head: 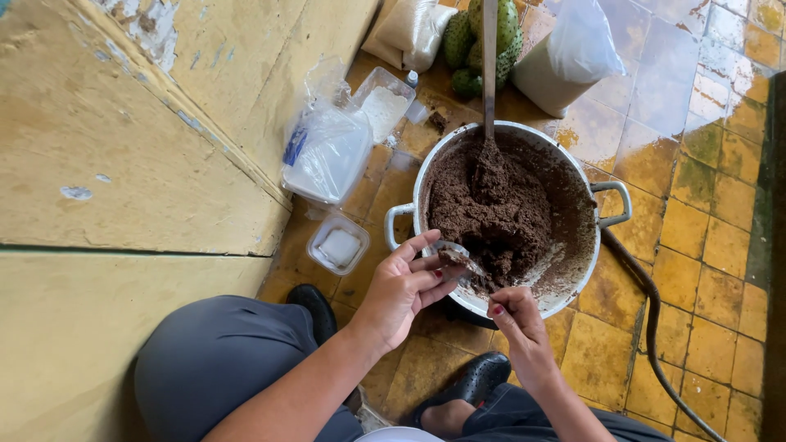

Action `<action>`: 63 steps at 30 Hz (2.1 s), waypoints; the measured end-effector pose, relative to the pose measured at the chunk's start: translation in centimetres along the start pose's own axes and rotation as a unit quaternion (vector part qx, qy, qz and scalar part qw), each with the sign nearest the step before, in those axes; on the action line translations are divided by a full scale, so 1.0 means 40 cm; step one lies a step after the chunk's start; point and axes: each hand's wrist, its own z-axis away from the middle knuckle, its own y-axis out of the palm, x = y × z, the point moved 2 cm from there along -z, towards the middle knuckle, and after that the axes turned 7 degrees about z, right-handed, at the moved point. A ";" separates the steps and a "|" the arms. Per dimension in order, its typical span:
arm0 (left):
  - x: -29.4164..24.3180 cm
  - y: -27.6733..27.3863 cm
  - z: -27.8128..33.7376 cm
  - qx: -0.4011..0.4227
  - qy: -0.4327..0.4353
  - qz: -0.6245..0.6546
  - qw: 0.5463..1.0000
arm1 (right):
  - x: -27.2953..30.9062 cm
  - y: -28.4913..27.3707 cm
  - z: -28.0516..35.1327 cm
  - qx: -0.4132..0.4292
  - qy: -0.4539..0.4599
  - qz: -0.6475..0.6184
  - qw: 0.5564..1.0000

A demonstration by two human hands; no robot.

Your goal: Scooping portions of a brown paste from a pot and wrapping them in small plastic sheets.

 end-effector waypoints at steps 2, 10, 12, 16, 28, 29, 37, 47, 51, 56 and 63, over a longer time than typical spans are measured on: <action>0.003 -0.005 -0.002 -0.001 0.002 0.016 1.000 | -0.013 -0.001 0.000 -0.001 -0.003 -0.003 1.000; 0.014 -0.016 -0.004 0.003 0.019 0.091 0.996 | -0.019 0.013 0.007 0.005 -0.008 -0.028 1.000; 0.011 -0.014 -0.003 0.002 0.025 0.103 0.994 | -0.020 0.015 0.009 0.000 0.006 -0.010 1.000; 0.010 -0.017 -0.006 0.006 0.029 0.107 0.994 | -0.026 0.015 0.008 -0.001 -0.003 -0.017 1.000; -0.018 -0.020 -0.012 -0.054 0.043 -0.009 0.998 | -0.080 -0.041 -0.009 -0.058 0.033 -0.047 0.997; -0.018 -0.022 -0.011 -0.054 0.044 -0.036 0.997 | -0.075 -0.048 -0.009 -0.066 0.021 -0.022 0.997; 0.002 -0.039 -0.026 -0.044 0.044 -0.055 0.997 | -0.024 -0.044 -0.010 -0.020 -0.093 0.141 0.985; -0.016 -0.016 -0.004 -0.035 0.038 -0.037 0.998 | -0.045 -0.051 -0.015 -0.029 -0.043 0.078 0.996; -0.016 -0.019 -0.008 -0.025 0.055 -0.066 0.996 | -0.034 -0.068 -0.017 -0.053 -0.006 0.012 0.999; 0.002 -0.031 -0.021 -0.014 0.069 -0.093 0.993 | -0.029 -0.072 -0.017 -0.048 -0.032 0.048 0.997; 0.001 -0.031 -0.019 -0.003 0.071 -0.097 0.993 | -0.063 -0.073 -0.020 -0.034 -0.046 0.083 0.995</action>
